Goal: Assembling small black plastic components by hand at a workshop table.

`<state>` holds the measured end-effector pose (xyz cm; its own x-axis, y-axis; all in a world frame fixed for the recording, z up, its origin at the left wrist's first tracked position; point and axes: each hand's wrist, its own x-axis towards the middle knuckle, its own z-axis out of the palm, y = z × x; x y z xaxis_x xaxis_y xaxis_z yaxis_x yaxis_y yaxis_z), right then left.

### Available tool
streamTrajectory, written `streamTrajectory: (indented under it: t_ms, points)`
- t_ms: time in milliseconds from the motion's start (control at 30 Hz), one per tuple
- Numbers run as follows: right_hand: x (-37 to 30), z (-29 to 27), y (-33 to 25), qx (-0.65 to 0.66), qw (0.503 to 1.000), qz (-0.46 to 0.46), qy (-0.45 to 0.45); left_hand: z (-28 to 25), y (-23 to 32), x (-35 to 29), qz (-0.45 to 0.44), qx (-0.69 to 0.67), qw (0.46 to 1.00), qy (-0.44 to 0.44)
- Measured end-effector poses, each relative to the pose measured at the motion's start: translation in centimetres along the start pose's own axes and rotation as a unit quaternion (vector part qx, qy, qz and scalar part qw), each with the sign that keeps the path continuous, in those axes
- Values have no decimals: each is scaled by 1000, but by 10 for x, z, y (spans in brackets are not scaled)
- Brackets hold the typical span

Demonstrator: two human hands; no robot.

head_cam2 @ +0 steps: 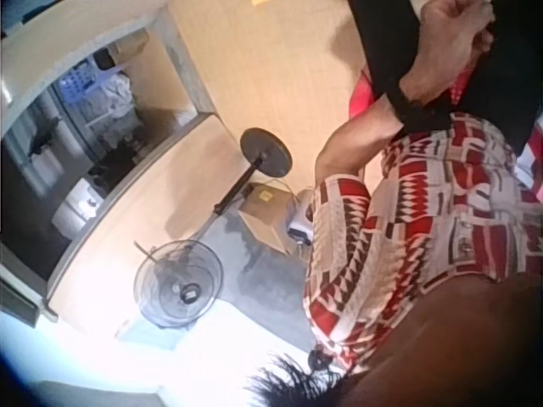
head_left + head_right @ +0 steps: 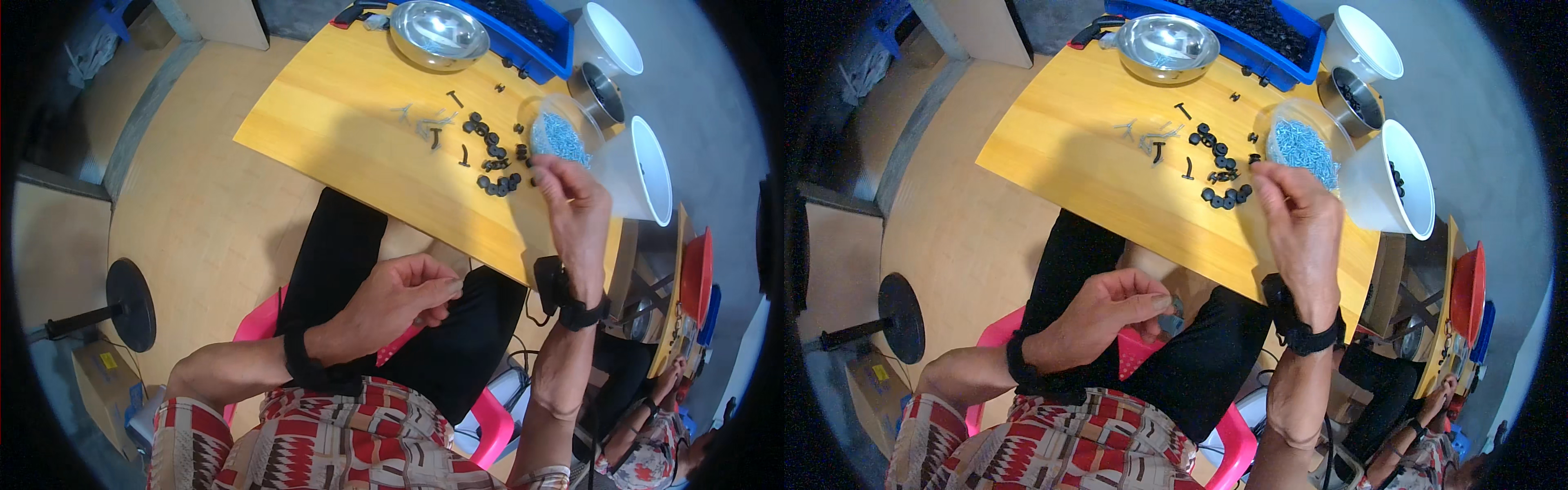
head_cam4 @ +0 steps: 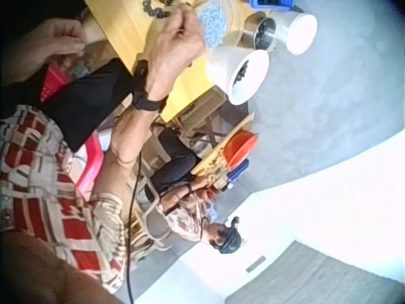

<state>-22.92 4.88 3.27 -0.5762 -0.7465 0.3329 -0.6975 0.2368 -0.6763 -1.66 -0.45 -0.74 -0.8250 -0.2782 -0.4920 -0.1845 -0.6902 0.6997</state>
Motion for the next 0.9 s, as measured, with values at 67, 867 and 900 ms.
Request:
streamTrajectory:
  t_ms: [67,867,900]
  points:
    - [-2,10,-1,-17,997,-55,-55,-2,3,0,-2,11,1000,8]
    - [-44,24,-55,-45,974,-156,-159,-4,12,16,128,-46,991,7]
    - [-45,25,-55,-38,973,-154,-168,-8,10,16,130,-35,991,-2]
